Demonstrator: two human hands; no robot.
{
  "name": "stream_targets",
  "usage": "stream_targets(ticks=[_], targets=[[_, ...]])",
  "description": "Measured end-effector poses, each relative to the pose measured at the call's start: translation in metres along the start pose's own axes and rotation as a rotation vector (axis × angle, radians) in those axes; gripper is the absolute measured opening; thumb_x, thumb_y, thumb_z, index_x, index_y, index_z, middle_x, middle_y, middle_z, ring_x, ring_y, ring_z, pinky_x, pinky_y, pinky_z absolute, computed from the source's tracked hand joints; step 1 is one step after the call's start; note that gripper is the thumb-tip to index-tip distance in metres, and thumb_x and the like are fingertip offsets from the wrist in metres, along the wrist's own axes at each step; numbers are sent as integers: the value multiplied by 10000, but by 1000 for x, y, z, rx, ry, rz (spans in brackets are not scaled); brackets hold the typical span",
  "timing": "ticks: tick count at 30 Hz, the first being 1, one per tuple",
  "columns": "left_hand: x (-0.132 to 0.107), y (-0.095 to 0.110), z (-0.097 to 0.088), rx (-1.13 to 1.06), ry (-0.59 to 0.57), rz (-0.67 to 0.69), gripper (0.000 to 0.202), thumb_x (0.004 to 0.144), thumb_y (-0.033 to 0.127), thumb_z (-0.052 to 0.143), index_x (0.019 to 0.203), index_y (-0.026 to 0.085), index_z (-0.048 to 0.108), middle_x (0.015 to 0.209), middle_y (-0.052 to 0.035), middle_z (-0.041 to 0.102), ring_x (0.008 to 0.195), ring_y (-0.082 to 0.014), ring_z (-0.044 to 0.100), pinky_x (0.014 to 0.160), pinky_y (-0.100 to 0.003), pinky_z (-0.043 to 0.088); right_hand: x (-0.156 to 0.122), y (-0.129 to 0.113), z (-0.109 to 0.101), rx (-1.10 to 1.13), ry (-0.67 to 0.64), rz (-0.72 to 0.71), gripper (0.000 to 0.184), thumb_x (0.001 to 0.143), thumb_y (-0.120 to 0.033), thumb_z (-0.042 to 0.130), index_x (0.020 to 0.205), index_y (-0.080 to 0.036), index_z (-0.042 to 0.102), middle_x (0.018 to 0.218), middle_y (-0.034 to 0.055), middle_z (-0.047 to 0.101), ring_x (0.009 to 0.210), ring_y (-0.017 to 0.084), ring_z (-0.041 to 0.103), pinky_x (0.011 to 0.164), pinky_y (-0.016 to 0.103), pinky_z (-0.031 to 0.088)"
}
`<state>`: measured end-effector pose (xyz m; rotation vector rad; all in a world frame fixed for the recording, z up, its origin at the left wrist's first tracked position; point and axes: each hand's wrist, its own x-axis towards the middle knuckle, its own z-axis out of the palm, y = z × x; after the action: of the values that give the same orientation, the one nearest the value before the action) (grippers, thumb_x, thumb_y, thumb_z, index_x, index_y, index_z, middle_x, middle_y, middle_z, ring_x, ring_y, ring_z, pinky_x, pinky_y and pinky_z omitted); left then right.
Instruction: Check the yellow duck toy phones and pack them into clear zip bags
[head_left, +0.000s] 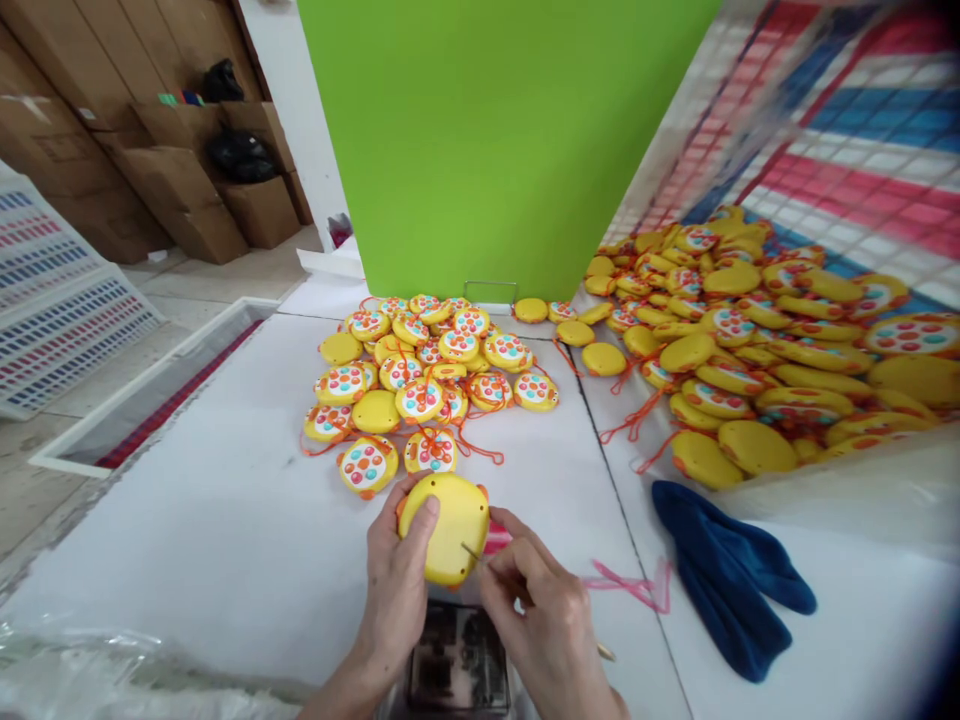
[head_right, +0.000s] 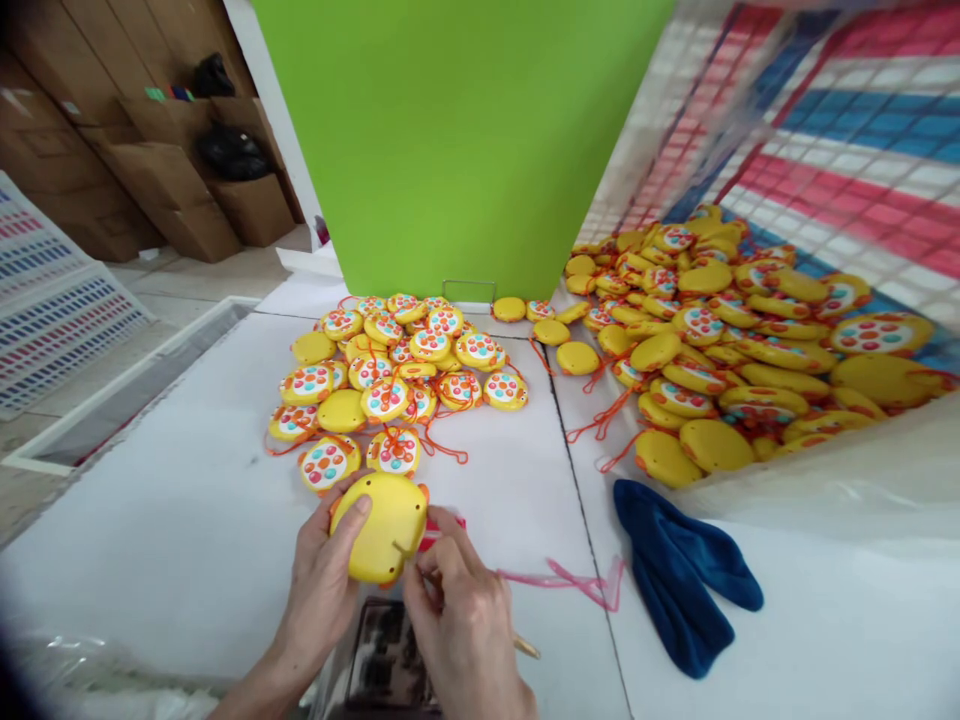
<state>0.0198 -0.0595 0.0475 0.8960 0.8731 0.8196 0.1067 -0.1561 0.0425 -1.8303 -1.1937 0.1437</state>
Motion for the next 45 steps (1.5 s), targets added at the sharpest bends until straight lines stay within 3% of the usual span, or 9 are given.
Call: stream_targets(ticks=[9, 13, 15, 22, 28, 32, 37, 42, 45], targets=[[8, 6, -6, -62, -34, -163, 305, 706, 315, 665, 942, 191, 516, 805, 5, 634, 672, -136, 600, 569, -204, 470, 5, 3, -14, 76, -78, 93, 163, 852, -211, 468, 692, -203, 436, 977, 66, 620, 470, 58, 516, 493, 180, 438], [17, 7, -10, -142, -55, -344, 310, 606, 238, 711, 870, 139, 582, 792, -26, 649, 717, -150, 602, 613, -216, 481, 4, 1, -19, 46, -146, 89, 109, 874, -219, 446, 767, -205, 459, 1100, 78, 590, 479, 56, 528, 480, 181, 442], [18, 7, -10, -113, -94, -372, 335, 597, 257, 728, 875, 115, 606, 788, -47, 650, 715, -160, 601, 614, -225, 478, 4, 0, -18, 29, -168, 78, 97, 875, -194, 426, 786, -208, 463, 1153, 80, 567, 493, 58, 547, 477, 181, 450], [16, 8, 0, -20, -121, -219, 335, 636, 316, 720, 892, 129, 612, 748, -32, 648, 654, -144, 590, 576, -211, 469, 3, -3, -16, -30, -221, 14, 105, 846, -165, 433, 761, -207, 477, 1196, 89, 551, 519, 81, 586, 482, 203, 470], [13, 12, 5, 75, -125, -167, 293, 661, 304, 675, 890, 132, 613, 708, -16, 638, 629, -145, 587, 562, -210, 466, 0, 2, -8, -72, -96, -51, 142, 830, -175, 461, 692, -204, 449, 1169, 91, 585, 542, 96, 612, 460, 203, 457], [12, 11, 5, 115, -134, -186, 277, 663, 275, 664, 906, 149, 616, 710, -7, 634, 640, -144, 583, 569, -208, 459, 1, 5, -9, -57, -102, -37, 177, 847, -190, 458, 671, -203, 439, 1062, 90, 631, 464, 75, 572, 438, 198, 444], [15, 6, 2, 141, -197, -167, 280, 675, 283, 659, 917, 150, 611, 781, -30, 644, 697, -162, 596, 613, -221, 457, -2, 5, -10, -53, -133, -25, 193, 843, -214, 459, 651, -209, 444, 982, 109, 644, 731, 175, 675, 535, 218, 505], [17, 5, 0, 159, -178, -177, 266, 665, 275, 668, 895, 154, 612, 772, -26, 645, 695, -161, 592, 613, -221, 458, -3, 6, -9, -52, -155, -32, 185, 850, -207, 445, 665, -214, 435, 899, 99, 644, 685, 166, 673, 518, 211, 499], [18, 7, -1, 150, -200, -173, 232, 677, 264, 652, 880, 156, 618, 746, -16, 636, 659, -143, 580, 598, -213, 452, -3, 7, -8, -64, -177, -36, 195, 853, -222, 444, 659, -218, 427, 861, 95, 644, 801, 196, 672, 559, 224, 511]])
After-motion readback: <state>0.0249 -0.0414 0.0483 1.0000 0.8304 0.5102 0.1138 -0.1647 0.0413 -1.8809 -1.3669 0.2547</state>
